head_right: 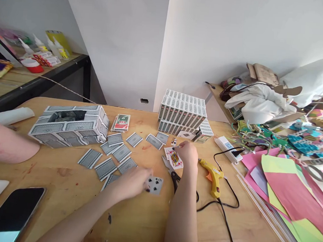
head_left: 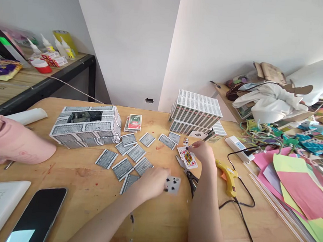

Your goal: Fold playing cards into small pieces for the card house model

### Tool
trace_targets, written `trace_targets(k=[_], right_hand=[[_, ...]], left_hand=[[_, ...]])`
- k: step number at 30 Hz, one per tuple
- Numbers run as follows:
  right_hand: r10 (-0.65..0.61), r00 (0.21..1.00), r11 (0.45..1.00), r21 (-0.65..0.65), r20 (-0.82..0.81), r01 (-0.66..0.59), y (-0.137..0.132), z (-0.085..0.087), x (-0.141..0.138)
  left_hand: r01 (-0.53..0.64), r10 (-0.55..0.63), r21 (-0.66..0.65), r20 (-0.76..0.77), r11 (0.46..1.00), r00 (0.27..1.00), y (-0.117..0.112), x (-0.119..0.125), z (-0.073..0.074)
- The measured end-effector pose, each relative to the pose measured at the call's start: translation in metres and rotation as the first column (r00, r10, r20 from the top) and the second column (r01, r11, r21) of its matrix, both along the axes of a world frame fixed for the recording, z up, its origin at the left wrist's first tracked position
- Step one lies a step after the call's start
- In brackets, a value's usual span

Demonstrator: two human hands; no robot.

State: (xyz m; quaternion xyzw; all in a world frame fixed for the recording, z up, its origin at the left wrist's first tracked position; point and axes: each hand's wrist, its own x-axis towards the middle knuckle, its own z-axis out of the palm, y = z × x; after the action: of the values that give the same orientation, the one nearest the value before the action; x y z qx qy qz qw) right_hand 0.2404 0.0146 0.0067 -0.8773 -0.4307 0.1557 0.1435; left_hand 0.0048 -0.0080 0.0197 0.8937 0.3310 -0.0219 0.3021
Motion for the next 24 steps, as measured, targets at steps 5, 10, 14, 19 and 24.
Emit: trace_targets(k=[5, 10, 14, 19, 24], right_hand=[[0.015, 0.997, 0.993, -0.115, 0.082, -0.005, -0.002, -0.001, -0.004], [-0.103, 0.986, 0.983, -0.14, 0.132, 0.122, 0.0, -0.002, -0.009], [-0.088, 0.996, 0.995, -0.054, -0.016, 0.087, -0.001, -0.004, -0.004], [-0.04, 0.989, 0.998, 0.037, -0.142, 0.045, 0.001, 0.0, 0.002], [0.031, 0.863, 0.976, 0.203, -0.505, 0.084, 0.005, 0.007, -0.005]], left_hand=[[-0.3, 0.318, -0.111, 0.228, 0.948, 0.92, 0.045, 0.0, 0.001], [-0.429, 0.525, -0.312, 0.374, 0.848, 0.764, 0.08, -0.005, -0.017], [-0.411, 0.597, -0.456, 0.416, 0.79, 0.686, 0.087, -0.012, -0.033], [-0.3, 0.644, -0.619, 0.458, 0.726, 0.613, 0.089, -0.017, -0.038], [-0.264, 0.642, -0.631, 0.499, 0.73, 0.582, 0.093, -0.017, -0.039]])
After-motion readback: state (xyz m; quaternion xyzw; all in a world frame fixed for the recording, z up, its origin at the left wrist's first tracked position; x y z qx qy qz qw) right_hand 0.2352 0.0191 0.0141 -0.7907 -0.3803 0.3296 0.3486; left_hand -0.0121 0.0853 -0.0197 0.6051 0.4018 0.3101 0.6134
